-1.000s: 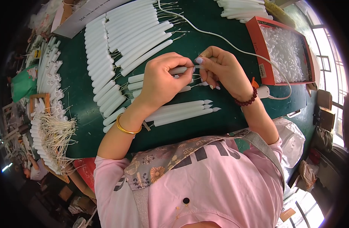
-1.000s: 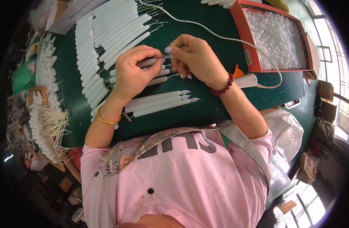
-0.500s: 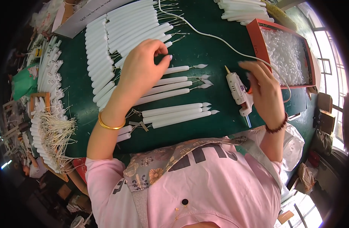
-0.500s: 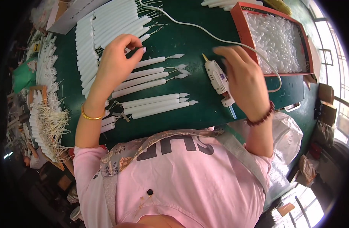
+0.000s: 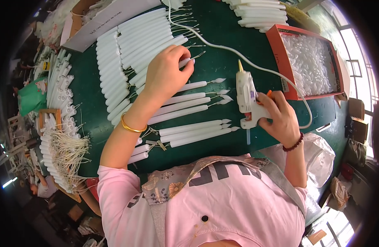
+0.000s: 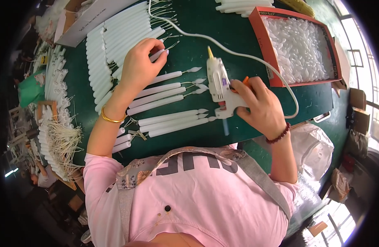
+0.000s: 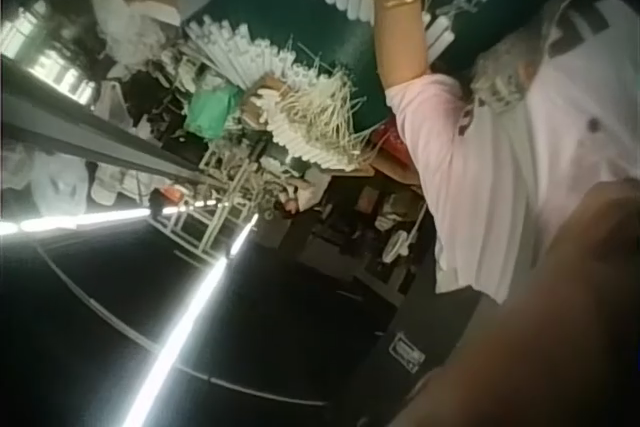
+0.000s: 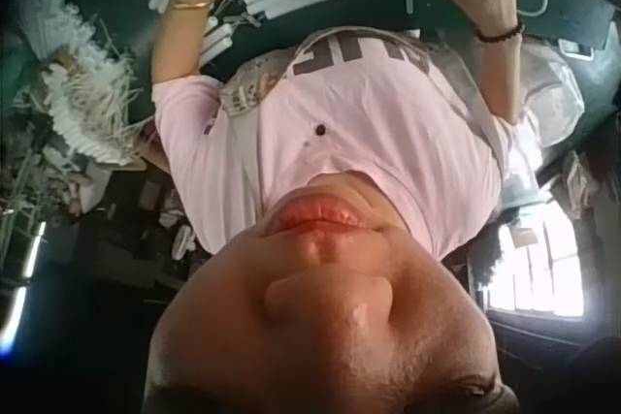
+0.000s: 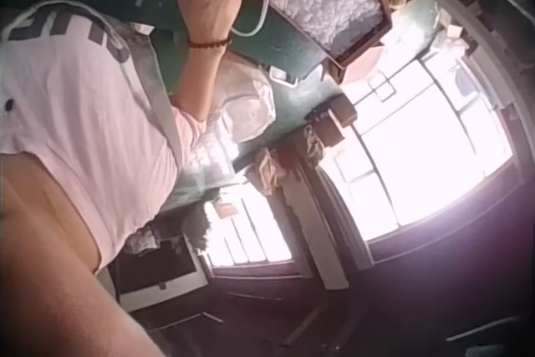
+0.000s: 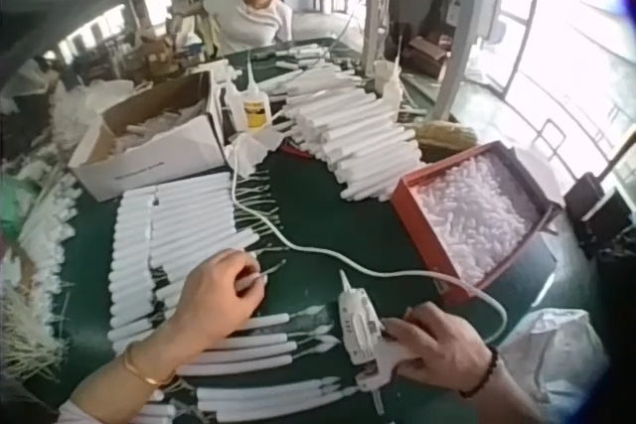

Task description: Apply glue to white plastic components and attach them to wire stems for assembly.

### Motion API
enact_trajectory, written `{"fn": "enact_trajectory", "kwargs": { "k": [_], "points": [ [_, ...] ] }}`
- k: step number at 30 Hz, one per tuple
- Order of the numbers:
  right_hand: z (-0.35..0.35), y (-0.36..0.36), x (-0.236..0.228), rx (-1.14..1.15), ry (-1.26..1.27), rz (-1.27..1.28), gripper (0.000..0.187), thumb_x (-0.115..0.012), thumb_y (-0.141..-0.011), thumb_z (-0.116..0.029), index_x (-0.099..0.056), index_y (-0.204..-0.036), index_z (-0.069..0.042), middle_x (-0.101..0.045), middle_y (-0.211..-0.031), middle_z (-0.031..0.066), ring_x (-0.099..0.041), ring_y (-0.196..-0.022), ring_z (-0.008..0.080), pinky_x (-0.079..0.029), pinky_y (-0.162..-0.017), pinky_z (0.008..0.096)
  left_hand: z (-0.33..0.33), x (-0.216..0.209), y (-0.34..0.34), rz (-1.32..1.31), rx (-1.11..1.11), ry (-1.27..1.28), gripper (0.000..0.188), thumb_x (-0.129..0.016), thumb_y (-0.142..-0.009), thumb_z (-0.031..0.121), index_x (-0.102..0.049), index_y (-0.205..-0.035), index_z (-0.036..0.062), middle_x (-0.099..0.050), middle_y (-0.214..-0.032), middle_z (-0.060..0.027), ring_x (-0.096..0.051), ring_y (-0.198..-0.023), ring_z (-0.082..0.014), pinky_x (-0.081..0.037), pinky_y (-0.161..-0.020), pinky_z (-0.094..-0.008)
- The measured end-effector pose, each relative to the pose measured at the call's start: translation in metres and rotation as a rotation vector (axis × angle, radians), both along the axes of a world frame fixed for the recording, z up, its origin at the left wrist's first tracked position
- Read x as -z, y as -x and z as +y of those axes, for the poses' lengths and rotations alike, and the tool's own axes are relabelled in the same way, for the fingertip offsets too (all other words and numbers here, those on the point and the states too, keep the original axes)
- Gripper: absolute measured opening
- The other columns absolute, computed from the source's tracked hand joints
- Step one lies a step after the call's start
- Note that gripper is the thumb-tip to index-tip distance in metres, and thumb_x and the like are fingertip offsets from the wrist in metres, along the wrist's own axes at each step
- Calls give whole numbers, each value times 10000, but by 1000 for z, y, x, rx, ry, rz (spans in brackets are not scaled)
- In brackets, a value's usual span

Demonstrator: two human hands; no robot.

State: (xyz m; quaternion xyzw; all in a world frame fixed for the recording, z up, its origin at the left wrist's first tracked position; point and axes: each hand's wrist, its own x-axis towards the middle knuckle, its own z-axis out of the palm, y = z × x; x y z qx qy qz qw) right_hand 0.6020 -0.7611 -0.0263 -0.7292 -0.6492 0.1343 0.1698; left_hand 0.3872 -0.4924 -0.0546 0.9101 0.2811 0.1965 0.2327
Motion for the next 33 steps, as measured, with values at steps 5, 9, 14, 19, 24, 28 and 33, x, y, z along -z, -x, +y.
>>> {"fn": "enact_trajectory", "kwargs": {
  "k": [5,9,14,19,24,28,33],
  "points": [
    [42,-3,18,-105,-283,14,508,-779,-732,21,-674,-1227,-25,-598,-1181,159,-690,-913,337,-599,-797,400,-5,8,2,-262,-35,300,127,-735,-910,12,-706,-1033,0,-739,-868,-65,-695,-764,-118,-551,-710,-262],
    [59,-1,33,-126,-364,-57,442,-818,-764,-48,-680,-1184,-25,-636,-1321,154,-715,-967,327,-619,-807,385,-8,9,2,-299,-29,348,100,-745,-884,34,-709,-971,0,-728,-849,-131,-713,-746,-237,-569,-690,-310],
    [61,-3,40,-145,-357,-79,382,-810,-771,-54,-678,-1127,-19,-679,-1219,139,-716,-997,323,-620,-800,385,-9,6,2,-331,14,328,79,-752,-878,33,-724,-934,-15,-733,-844,-136,-710,-726,-230,-566,-691,-309],
    [60,-3,44,-192,-330,-79,407,-813,-762,-43,-671,-1144,-25,-670,-1161,134,-713,-971,317,-616,-779,386,-10,6,3,-331,0,336,74,-750,-883,32,-732,-935,-18,-742,-854,-132,-722,-746,-217,-569,-696,-298],
    [60,-3,44,-183,-325,-57,406,-815,-762,-43,-669,-1140,-26,-669,-1149,137,-710,-959,324,-615,-771,385,-12,4,3,-318,0,351,68,-746,-887,27,-732,-935,-20,-746,-856,-124,-724,-753,-206,-570,-704,-291],
    [58,-3,45,-186,-311,-45,408,-820,-760,-44,-665,-1137,-25,-669,-1138,137,-708,-945,326,-614,-765,386,-13,4,3,-349,4,364,69,-748,-883,22,-733,-937,-20,-741,-848,-120,-722,-751,-202,-571,-703,-289],
    [58,-3,47,-182,-307,-45,420,-833,-751,-49,-665,-1135,-28,-671,-1137,133,-709,-940,325,-614,-762,383,-15,3,4,-343,0,376,66,-748,-883,20,-733,-934,-18,-739,-845,-117,-719,-747,-200,-570,-702,-287]
  ]
}}
